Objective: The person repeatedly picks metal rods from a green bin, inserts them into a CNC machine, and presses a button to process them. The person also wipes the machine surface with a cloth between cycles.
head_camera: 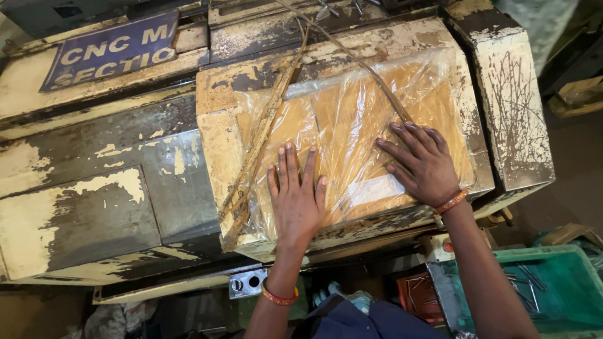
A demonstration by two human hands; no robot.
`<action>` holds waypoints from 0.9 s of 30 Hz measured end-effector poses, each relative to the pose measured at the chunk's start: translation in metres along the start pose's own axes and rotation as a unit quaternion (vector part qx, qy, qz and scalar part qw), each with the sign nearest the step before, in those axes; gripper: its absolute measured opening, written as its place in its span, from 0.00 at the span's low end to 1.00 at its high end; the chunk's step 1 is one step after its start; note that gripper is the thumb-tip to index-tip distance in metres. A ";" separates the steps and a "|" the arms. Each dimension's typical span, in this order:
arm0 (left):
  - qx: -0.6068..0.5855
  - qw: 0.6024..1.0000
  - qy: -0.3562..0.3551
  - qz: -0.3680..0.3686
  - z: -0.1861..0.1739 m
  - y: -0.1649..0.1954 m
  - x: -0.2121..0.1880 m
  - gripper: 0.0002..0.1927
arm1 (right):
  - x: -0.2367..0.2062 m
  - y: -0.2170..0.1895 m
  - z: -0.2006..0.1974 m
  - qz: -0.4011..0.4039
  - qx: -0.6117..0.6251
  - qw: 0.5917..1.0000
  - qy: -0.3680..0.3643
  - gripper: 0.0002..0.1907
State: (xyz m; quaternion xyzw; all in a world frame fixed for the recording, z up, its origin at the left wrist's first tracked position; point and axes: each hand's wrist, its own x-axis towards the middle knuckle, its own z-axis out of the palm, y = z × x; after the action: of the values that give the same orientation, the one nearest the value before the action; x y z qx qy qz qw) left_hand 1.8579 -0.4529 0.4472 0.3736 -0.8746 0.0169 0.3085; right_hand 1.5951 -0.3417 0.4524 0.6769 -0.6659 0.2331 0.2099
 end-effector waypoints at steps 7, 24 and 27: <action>-0.002 1.000 0.002 -0.003 0.001 0.000 -0.001 0.31 | 0.000 0.000 -0.002 0.002 0.008 1.000 -0.001 0.27; -0.002 1.000 0.002 0.002 0.002 0.001 0.000 0.31 | -0.002 0.002 0.000 0.000 0.003 1.000 0.004 0.27; -0.003 1.000 0.003 0.002 -0.001 -0.001 -0.001 0.31 | -0.001 -0.002 -0.001 -0.004 0.008 1.000 0.007 0.26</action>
State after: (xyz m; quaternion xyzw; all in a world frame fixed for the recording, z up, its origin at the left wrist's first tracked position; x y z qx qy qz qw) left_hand 1.8592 -0.4524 0.4468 0.3708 -0.8744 0.0157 0.3125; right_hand 1.5970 -0.3405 0.4529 0.6793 -0.6599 0.2429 0.2098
